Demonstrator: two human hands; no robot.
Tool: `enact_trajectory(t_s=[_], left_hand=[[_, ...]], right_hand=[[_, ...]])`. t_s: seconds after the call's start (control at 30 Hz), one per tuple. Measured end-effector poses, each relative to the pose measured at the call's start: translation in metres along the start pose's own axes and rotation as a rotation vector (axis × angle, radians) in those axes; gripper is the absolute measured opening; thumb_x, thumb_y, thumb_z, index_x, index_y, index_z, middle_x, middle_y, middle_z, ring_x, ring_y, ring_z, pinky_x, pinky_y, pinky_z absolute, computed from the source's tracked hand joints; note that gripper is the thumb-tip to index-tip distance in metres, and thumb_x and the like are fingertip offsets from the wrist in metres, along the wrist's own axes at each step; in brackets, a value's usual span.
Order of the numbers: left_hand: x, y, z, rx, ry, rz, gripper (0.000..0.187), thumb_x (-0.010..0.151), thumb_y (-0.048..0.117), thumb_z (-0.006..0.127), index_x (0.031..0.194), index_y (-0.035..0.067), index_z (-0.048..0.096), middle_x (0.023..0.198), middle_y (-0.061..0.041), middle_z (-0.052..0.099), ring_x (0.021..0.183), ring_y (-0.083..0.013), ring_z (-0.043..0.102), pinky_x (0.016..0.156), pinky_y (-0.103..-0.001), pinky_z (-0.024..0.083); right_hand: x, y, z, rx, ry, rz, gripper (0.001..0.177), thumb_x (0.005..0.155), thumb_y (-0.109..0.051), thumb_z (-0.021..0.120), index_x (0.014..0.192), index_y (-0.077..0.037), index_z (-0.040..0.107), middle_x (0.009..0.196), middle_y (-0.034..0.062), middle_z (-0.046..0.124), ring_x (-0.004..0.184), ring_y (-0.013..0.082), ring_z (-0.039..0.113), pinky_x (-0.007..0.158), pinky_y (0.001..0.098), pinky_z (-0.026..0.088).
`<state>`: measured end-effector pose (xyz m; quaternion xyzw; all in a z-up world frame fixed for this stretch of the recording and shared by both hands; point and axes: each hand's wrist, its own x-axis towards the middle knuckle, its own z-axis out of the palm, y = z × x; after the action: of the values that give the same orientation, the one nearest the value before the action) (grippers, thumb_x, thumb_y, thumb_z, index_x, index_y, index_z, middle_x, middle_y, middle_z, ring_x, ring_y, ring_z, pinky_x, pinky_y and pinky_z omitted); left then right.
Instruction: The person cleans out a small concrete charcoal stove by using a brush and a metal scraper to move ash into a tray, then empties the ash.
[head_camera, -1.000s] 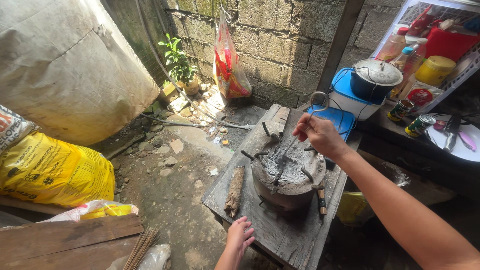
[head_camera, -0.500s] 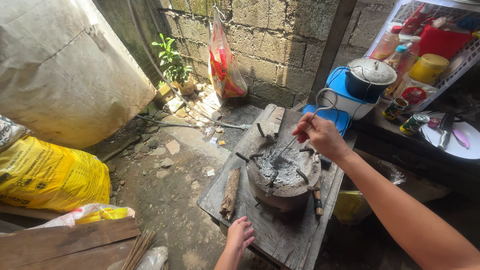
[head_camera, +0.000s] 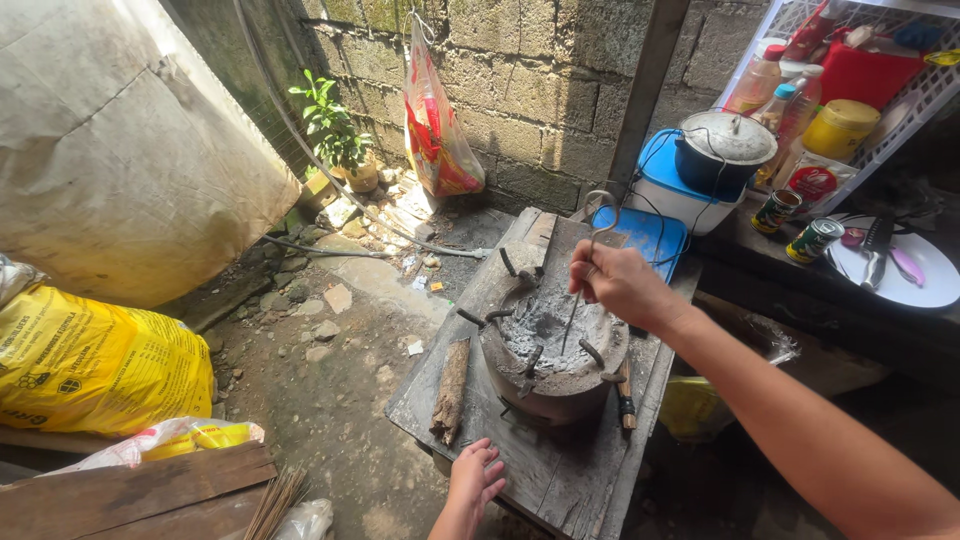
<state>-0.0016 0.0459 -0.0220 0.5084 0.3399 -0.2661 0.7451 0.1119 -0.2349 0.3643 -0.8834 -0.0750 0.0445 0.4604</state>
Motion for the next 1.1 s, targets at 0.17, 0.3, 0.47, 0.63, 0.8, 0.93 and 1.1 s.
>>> enact_trajectory(t_s=[0.17,0.3,0.47,0.63,0.8,0.93,1.1], left_hand=[[0.001,-0.003,0.0,-0.021,-0.003,0.006,0.054,0.093,0.017,0.053,0.147,0.016,0.05,0.145,-0.009,0.06,0.119,-0.0269,0.062,0.098,-0.049,0.052],[0.001,-0.004,-0.001,-0.047,0.006,0.012,0.055,0.092,0.016,0.053,0.147,0.015,0.051,0.144,-0.01,0.06,0.119,-0.0279,0.062,0.098,-0.05,0.051],[0.002,-0.008,-0.001,-0.056,0.03,0.01,0.055,0.092,0.016,0.053,0.147,0.015,0.051,0.143,-0.009,0.061,0.118,-0.0275,0.062,0.097,-0.048,0.052],[0.007,-0.011,0.001,-0.07,0.043,0.012,0.055,0.092,0.017,0.054,0.147,0.015,0.05,0.143,-0.009,0.06,0.118,-0.028,0.062,0.097,-0.049,0.052],[0.012,-0.016,0.006,-0.08,0.061,0.02,0.056,0.092,0.016,0.053,0.148,0.015,0.05,0.142,-0.01,0.061,0.116,-0.0275,0.062,0.096,-0.049,0.051],[0.011,-0.019,0.014,-0.113,0.085,0.017,0.055,0.092,0.016,0.054,0.147,0.014,0.052,0.141,-0.01,0.061,0.113,-0.0263,0.063,0.096,-0.049,0.052],[0.01,-0.023,0.026,-0.136,0.082,0.049,0.053,0.093,0.016,0.053,0.145,0.014,0.052,0.14,-0.01,0.063,0.108,-0.0245,0.064,0.094,-0.048,0.052]], right_hand=[[-0.008,0.005,0.018,0.021,-0.035,-0.206,0.02,0.104,-0.017,0.051,0.092,-0.005,0.062,0.086,0.0018,0.076,0.075,0.0085,0.07,0.071,0.0249,0.059],[-0.012,-0.002,0.014,-0.052,-0.029,-0.069,0.02,0.104,-0.016,0.053,0.091,-0.002,0.061,0.079,0.0059,0.074,0.069,0.0133,0.065,0.067,0.0282,0.055],[-0.009,-0.004,0.011,0.008,-0.066,-0.091,0.021,0.105,-0.016,0.051,0.091,-0.002,0.06,0.079,0.0033,0.075,0.069,0.0112,0.066,0.068,0.0273,0.056],[0.0,0.011,0.017,0.068,-0.05,-0.223,0.018,0.104,-0.014,0.052,0.094,-0.002,0.06,0.084,0.005,0.075,0.073,0.0113,0.068,0.068,0.0276,0.057],[-0.004,0.017,0.014,-0.015,-0.093,-0.277,0.014,0.101,-0.012,0.052,0.095,-0.003,0.06,0.081,0.0059,0.076,0.075,0.0114,0.072,0.07,0.0278,0.058],[-0.001,0.006,0.002,0.051,-0.046,-0.246,0.019,0.104,-0.014,0.052,0.093,-0.002,0.061,0.08,0.0059,0.075,0.07,0.0143,0.069,0.067,0.0297,0.057],[0.004,-0.002,-0.016,-0.068,-0.112,-0.213,0.022,0.105,-0.017,0.051,0.09,-0.002,0.06,0.075,0.0073,0.073,0.066,0.0147,0.067,0.064,0.0301,0.054]])
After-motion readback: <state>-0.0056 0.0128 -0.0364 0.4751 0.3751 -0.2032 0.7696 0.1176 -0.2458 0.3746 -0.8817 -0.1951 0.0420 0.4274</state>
